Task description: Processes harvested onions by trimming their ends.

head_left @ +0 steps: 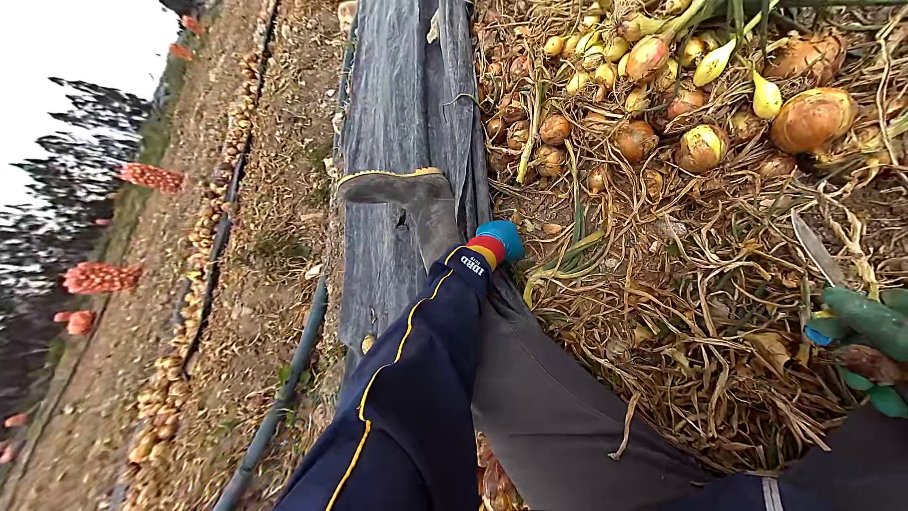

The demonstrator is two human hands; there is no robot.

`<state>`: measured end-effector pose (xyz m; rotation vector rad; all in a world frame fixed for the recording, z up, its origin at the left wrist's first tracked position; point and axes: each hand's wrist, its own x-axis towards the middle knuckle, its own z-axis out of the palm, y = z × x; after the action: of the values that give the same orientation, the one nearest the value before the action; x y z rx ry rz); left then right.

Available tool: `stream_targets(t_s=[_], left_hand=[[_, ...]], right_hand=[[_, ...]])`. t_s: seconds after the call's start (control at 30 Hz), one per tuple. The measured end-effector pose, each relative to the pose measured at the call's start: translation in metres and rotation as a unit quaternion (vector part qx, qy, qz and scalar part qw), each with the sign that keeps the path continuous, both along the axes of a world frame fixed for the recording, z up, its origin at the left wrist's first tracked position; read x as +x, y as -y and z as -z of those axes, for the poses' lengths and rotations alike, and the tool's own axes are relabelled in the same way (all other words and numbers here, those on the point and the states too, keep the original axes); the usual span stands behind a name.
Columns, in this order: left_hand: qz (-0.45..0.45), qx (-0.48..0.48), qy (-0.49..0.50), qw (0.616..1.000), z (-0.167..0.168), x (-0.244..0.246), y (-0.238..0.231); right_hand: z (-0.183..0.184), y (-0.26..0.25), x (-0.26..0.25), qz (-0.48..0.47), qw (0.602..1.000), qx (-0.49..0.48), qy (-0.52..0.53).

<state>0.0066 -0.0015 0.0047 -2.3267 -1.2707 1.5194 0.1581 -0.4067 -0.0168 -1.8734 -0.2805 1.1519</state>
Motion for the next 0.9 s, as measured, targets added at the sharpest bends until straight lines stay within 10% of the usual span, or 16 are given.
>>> stream_targets(t_s=[0.1, 0.2, 0.4, 0.47, 0.57, 0.7, 0.8, 0.9], left_hand=[[-0.044, -0.073, 0.044, 0.995, -0.002, -0.008, -0.017], [-0.097, -0.148, 0.203, 0.963, 0.065, -0.052, -0.072], [-0.081, -0.056, 0.319, 0.943, 0.082, -0.063, -0.035], [-0.161, -0.102, 0.501, 0.844, 0.062, -0.065, -0.001], [-0.356, -0.281, 0.707, 0.542, 0.037, -0.057, 0.083], [-0.477, -0.425, 0.725, 0.259, 0.041, -0.034, 0.187], [-0.489, -0.491, 0.695, 0.19, 0.055, -0.025, 0.242], [-0.431, -0.496, 0.704, 0.271, 0.069, -0.021, 0.273]], right_hand=[[0.003, 0.014, -0.007, -0.014, 1.0, 0.009, 0.003], [0.008, 0.027, -0.018, -0.017, 1.0, 0.017, -0.011], [0.006, 0.044, -0.03, -0.021, 0.999, 0.042, -0.02], [0.012, 0.041, -0.032, 0.012, 0.997, 0.068, -0.043], [0.016, 0.026, -0.044, 0.066, 0.993, 0.068, -0.074], [0.005, -0.005, -0.06, 0.09, 0.991, 0.043, -0.086], [0.008, -0.017, -0.073, 0.118, 0.98, 0.058, -0.152], [0.017, -0.016, -0.082, 0.137, 0.962, 0.07, -0.227]])
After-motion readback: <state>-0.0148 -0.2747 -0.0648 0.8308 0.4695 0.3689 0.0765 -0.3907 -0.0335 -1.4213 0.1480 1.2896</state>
